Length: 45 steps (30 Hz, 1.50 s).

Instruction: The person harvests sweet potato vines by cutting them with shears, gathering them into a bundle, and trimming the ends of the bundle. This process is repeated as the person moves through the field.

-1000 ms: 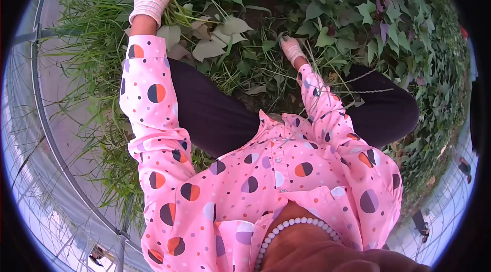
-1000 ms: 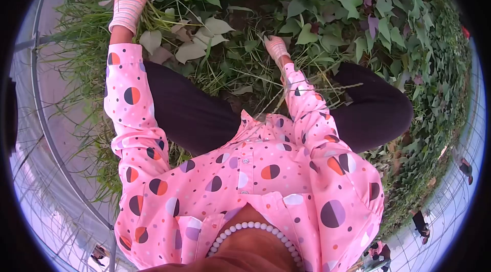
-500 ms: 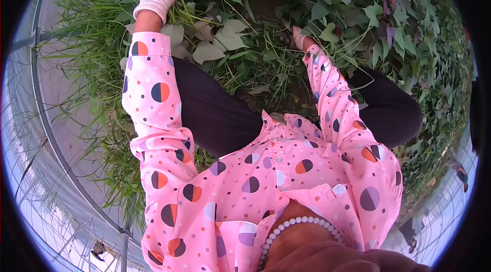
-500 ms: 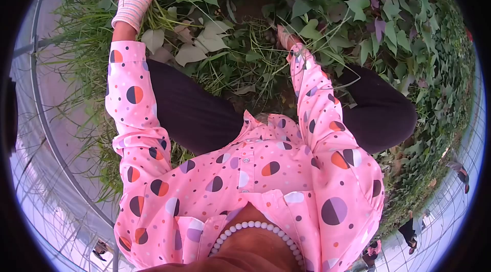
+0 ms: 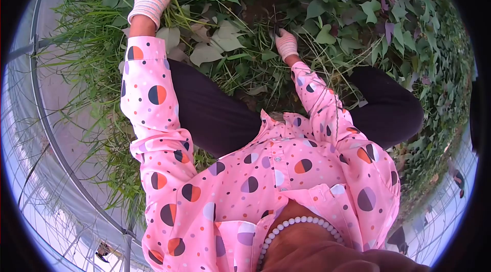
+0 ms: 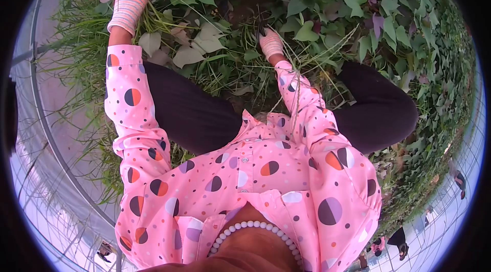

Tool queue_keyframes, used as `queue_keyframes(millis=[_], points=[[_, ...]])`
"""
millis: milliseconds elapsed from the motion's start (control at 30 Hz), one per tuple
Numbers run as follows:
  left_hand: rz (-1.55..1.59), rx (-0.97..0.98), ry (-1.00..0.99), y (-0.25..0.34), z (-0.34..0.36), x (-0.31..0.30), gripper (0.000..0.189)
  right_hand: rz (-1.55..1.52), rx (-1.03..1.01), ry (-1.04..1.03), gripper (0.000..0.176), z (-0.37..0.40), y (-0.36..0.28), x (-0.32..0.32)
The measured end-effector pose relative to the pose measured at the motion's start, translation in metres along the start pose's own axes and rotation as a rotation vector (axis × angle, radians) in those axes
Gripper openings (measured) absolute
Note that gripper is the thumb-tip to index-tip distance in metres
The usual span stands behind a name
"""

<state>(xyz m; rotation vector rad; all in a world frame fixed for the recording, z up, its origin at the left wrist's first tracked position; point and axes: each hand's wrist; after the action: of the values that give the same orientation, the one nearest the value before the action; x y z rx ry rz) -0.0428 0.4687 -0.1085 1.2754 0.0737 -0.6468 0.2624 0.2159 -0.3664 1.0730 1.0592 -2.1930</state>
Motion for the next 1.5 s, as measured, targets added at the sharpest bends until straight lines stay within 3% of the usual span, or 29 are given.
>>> queue_keyframes(millis=[100, 167, 200, 267, 300, 333, 400, 467, 533, 600, 667, 700, 733, 800, 833, 867, 933, 967, 1000, 1067, 1133, 1167, 1233, 1267, 1300, 1333, 1400, 1467, 1500], points=[[-0.270, 0.058, 0.070, 0.003, 0.000, 0.002, 0.044, 0.127, -0.005, -0.228, 0.046, 0.010, -0.027, 0.005], [0.345, 0.085, -0.089, -0.036, -0.031, -0.008, 0.042, 0.217, -0.034, -0.435, 0.046, 0.011, -0.036, 0.018], [0.341, 0.095, -0.088, -0.035, -0.031, -0.004, 0.042, 0.184, -0.037, -0.298, 0.047, 0.020, -0.043, 0.021], [-0.228, 0.248, 0.073, -0.026, -0.026, 0.008, 0.048, -0.007, -0.079, -0.268, 0.048, 0.018, -0.046, 0.034], [-0.219, 0.231, 0.069, -0.021, -0.021, 0.010, 0.048, -0.053, -0.157, -0.167, 0.045, 0.020, -0.047, 0.046], [-0.211, 0.213, 0.066, -0.016, -0.015, 0.013, 0.047, -0.446, -0.169, -0.219, 0.039, 0.033, -0.058, 0.039], [-0.361, 0.268, -0.097, -0.003, -0.001, 0.019, 0.043, -0.851, -0.232, -0.064, 0.033, 0.063, -0.098, 0.023], [-0.689, 0.345, -0.207, 0.010, 0.009, 0.025, 0.040, -1.096, -0.175, -0.160, 0.037, 0.089, -0.149, -0.032], [-0.288, 0.082, -0.228, 0.020, 0.020, 0.038, 0.039, -1.055, -0.182, -0.159, 0.041, 0.106, -0.188, -0.088], [0.015, -0.185, -0.153, 0.057, 0.044, 0.055, 0.036, -1.143, -0.271, -0.113, 0.039, 0.099, -0.206, -0.100], [0.142, -0.011, -0.349, 0.060, 0.050, 0.062, 0.033, -1.059, -0.380, -0.075, 0.037, 0.105, -0.216, -0.127], [0.290, -0.181, -0.289, 0.068, 0.057, 0.067, 0.029, -0.900, -0.452, 0.024, 0.034, 0.099, -0.215, -0.120], [0.341, -0.136, -0.345, 0.073, 0.061, 0.066, 0.036, -0.873, -0.549, 0.103, 0.034, 0.109, -0.219, -0.132], [0.469, -0.117, -0.345, 0.078, 0.064, 0.067, 0.035, -0.917, -0.474, -0.056, 0.034, 0.115, -0.220, -0.148], [0.500, -0.123, -0.336, 0.082, 0.066, 0.067, 0.032, -0.880, -0.583, 0.053, 0.035, 0.103, -0.213, -0.131], [0.497, -0.110, -0.352, 0.087, 0.069, 0.066, 0.032, -0.999, -0.646, 0.034, 0.036, 0.105, -0.214, -0.136], [0.558, -0.124, -0.431, 0.094, 0.076, 0.063, 0.029, -0.550, -0.583, -0.096, 0.035, 0.101, -0.208, -0.138], [0.559, -0.069, -0.341, 0.093, 0.076, 0.066, 0.028, -0.551, -0.581, -0.085, 0.035, 0.098, -0.203, -0.137], [0.554, -0.059, -0.344, 0.092, 0.073, 0.066, 0.028, -0.706, -0.540, -0.072, 0.033, 0.095, -0.196, -0.135], [0.585, 0.069, -0.100, 0.088, 0.069, 0.056, 0.025, -1.012, -0.455, -0.061, 0.029, 0.088, -0.178, -0.133], [0.634, 0.131, 0.105, 0.081, 0.063, 0.034, 0.022, -1.281, -0.316, 0.215, 0.027, 0.052, -0.145, -0.152], [0.680, 0.122, 0.198, 0.077, 0.065, 0.023, 0.021, -0.978, -0.219, 0.482, 0.033, 0.023, -0.115, -0.163], [0.791, 0.105, 0.408, 0.069, 0.070, 0.004, 0.023, -0.474, -0.054, 0.821, 0.031, -0.034, -0.051, -0.180], [0.852, 0.097, 0.522, 0.066, 0.073, -0.004, 0.025, -0.229, 0.075, 0.850, 0.035, -0.050, -0.027, -0.187], [0.851, 0.056, 0.539, 0.063, 0.077, -0.012, 0.030, -0.077, 0.179, 0.587, 0.043, -0.053, -0.020, -0.209], [0.869, 0.070, 0.533, 0.053, 0.074, -0.020, 0.036, 0.052, 0.180, 0.536, 0.045, -0.076, -0.002, -0.201], [0.870, 0.069, 0.515, 0.055, 0.074, -0.019, 0.037, 0.002, 0.055, 0.372, 0.044, -0.095, 0.004, -0.179], [0.847, 0.096, 0.508, 0.064, 0.074, -0.006, 0.038, -0.073, -0.218, 0.223, 0.043, -0.097, -0.012, -0.141], [0.830, 0.127, 0.507, 0.070, 0.074, 0.003, 0.039, 0.007, -0.282, 0.032, 0.043, -0.095, -0.027, -0.121]])
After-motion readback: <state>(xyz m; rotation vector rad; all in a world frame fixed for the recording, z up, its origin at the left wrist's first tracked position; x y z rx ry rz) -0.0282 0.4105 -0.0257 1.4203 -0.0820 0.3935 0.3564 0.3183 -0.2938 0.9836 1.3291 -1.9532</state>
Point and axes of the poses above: each hand's wrist, its own z-axis away from the middle knuckle, its own x-axis out of the palm, y = z × x, and after that the axes turned 8 degrees about z, right-handed
